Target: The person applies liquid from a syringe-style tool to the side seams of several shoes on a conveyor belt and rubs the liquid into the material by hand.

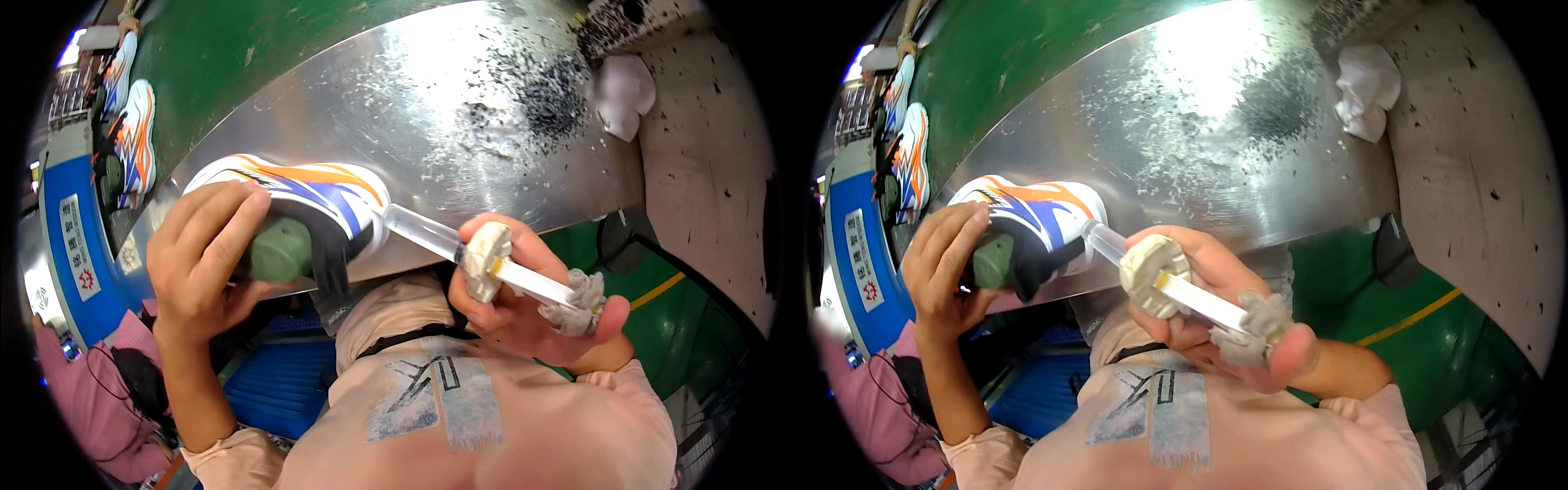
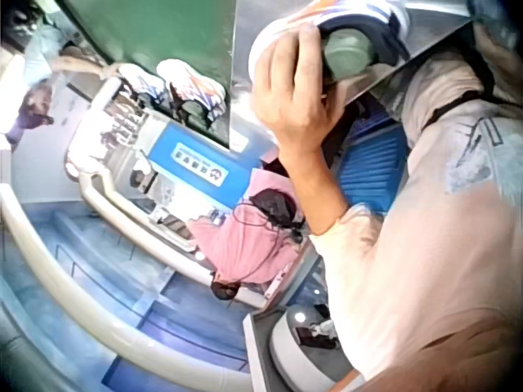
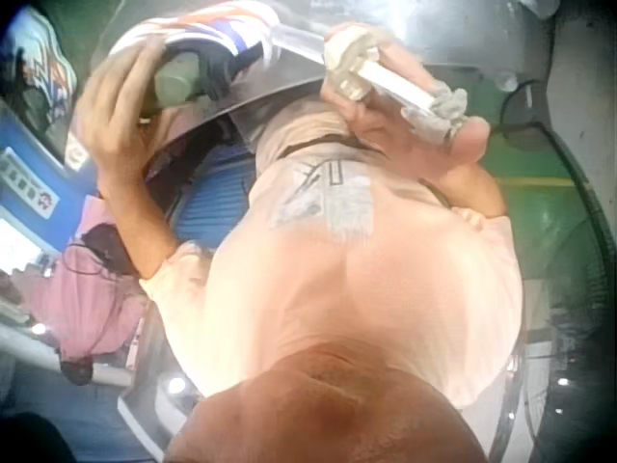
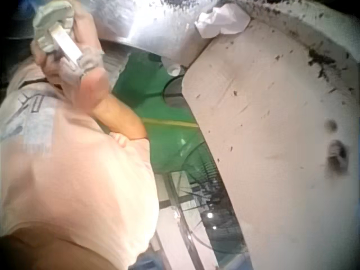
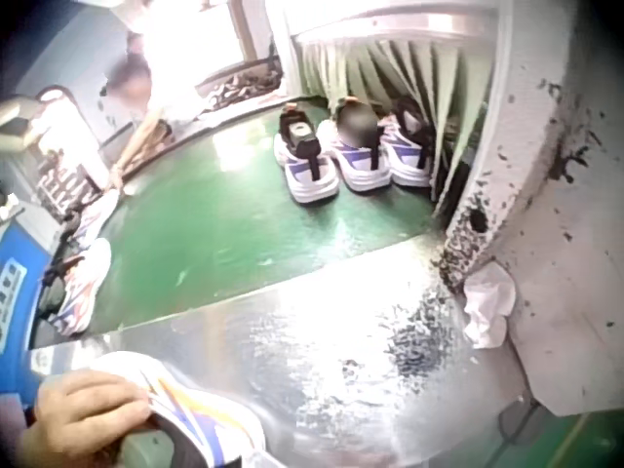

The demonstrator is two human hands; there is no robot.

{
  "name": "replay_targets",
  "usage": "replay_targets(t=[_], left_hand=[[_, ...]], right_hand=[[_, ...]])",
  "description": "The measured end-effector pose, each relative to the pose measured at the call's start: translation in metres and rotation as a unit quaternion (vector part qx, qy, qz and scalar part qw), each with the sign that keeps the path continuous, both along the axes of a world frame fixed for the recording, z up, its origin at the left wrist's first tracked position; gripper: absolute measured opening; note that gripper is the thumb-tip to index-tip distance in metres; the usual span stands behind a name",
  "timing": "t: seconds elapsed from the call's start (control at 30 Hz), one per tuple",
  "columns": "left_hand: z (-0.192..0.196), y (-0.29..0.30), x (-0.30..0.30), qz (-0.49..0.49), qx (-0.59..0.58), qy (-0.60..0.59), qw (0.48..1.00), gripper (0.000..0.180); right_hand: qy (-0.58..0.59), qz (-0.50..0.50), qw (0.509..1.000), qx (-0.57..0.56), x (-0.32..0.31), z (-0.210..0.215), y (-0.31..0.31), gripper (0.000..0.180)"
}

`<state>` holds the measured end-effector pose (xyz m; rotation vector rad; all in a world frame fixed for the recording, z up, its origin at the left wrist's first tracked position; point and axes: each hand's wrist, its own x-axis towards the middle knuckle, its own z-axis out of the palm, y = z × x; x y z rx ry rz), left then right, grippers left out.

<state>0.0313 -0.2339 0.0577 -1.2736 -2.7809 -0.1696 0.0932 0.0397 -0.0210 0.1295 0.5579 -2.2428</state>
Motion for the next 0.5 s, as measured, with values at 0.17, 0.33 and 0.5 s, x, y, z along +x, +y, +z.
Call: replay_targets(t=[0.17, 0.33, 0.5], left_hand=[[0.008, 0.002, -0.014, -0.008, -0.071, -0.027, 0.997, 0.056], [0.003, 0.014, 0.005, 0.117, -0.046, -0.044, 0.991, 0.055], [-0.005, 0.035, 0.019, 0.224, -0.008, -0.040, 0.974, 0.046]], right_hand=[[-0.042, -0.023, 0.999, 0.001, -0.001, 0.003, -0.013, 0.134], [-0.057, -0.043, 0.997, 0.006, 0.005, 0.005, -0.018, 0.142], [-0.038, -0.104, 0.994, -0.009, 0.020, -0.001, -0.026, 0.141]])
